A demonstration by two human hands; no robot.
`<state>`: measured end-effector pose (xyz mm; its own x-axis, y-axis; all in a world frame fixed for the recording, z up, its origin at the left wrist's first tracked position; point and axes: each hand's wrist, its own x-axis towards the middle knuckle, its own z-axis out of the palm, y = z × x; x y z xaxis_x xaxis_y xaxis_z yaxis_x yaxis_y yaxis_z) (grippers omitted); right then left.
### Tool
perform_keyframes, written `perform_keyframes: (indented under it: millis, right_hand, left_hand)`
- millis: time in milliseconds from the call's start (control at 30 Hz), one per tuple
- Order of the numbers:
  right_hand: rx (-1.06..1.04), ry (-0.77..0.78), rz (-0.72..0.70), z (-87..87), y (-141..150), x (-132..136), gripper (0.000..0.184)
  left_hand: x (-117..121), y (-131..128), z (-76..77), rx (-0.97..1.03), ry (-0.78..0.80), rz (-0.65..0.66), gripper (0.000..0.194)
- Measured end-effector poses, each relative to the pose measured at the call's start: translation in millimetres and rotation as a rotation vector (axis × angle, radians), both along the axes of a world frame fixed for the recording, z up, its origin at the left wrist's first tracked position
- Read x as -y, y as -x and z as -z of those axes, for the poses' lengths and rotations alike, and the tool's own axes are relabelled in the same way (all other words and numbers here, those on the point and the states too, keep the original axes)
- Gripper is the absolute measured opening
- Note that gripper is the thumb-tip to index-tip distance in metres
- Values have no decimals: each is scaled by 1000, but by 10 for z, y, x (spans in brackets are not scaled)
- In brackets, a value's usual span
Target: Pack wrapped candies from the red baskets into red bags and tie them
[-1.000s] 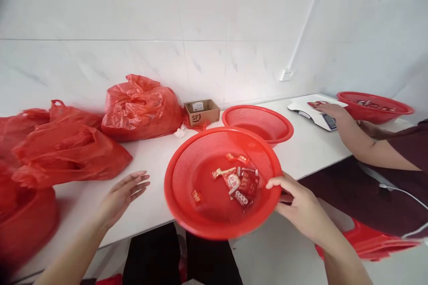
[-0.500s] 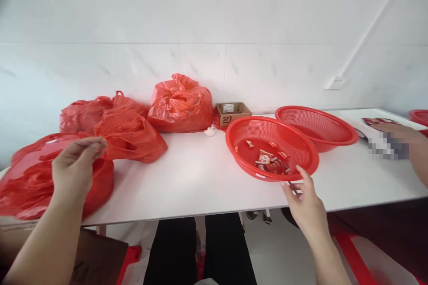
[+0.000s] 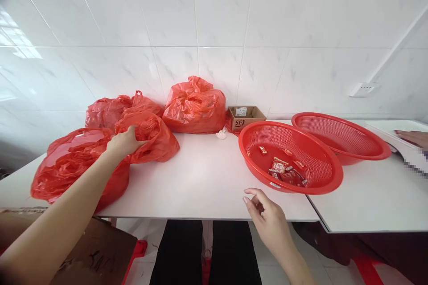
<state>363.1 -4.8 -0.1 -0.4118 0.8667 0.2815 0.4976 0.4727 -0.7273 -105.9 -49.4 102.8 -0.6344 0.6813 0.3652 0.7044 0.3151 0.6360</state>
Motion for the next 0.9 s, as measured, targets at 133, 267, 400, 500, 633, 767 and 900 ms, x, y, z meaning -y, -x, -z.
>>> perform_keyframes:
  millis: [133, 267, 400, 500, 633, 767, 900]
  right_hand:
    - [31, 23, -61, 9, 164, 30, 29]
    - [42, 56, -105, 33, 280, 7, 28]
    - [-78, 104, -179, -82, 524, 52, 27]
    - [-267, 174, -232, -280, 773, 173, 36]
    - [-418, 226, -363, -409, 1008, 269, 59]
    - [-522, 249, -296, -268, 935, 128, 20]
    - [-694, 241, -103, -100, 692, -73, 14]
  left_hand:
    - [161, 100, -328, 8, 50, -200, 36]
    - [410, 0, -873, -47, -162, -408, 42]
    - [475, -621, -866, 91, -680, -202, 37]
    - [353, -1304, -349, 370, -453, 130, 44]
    - [250, -2026, 484, 645, -216, 451, 48]
    - [336, -2053, 972, 750, -159, 459, 48]
    - [496, -1638, 1166, 651, -211, 255, 40]
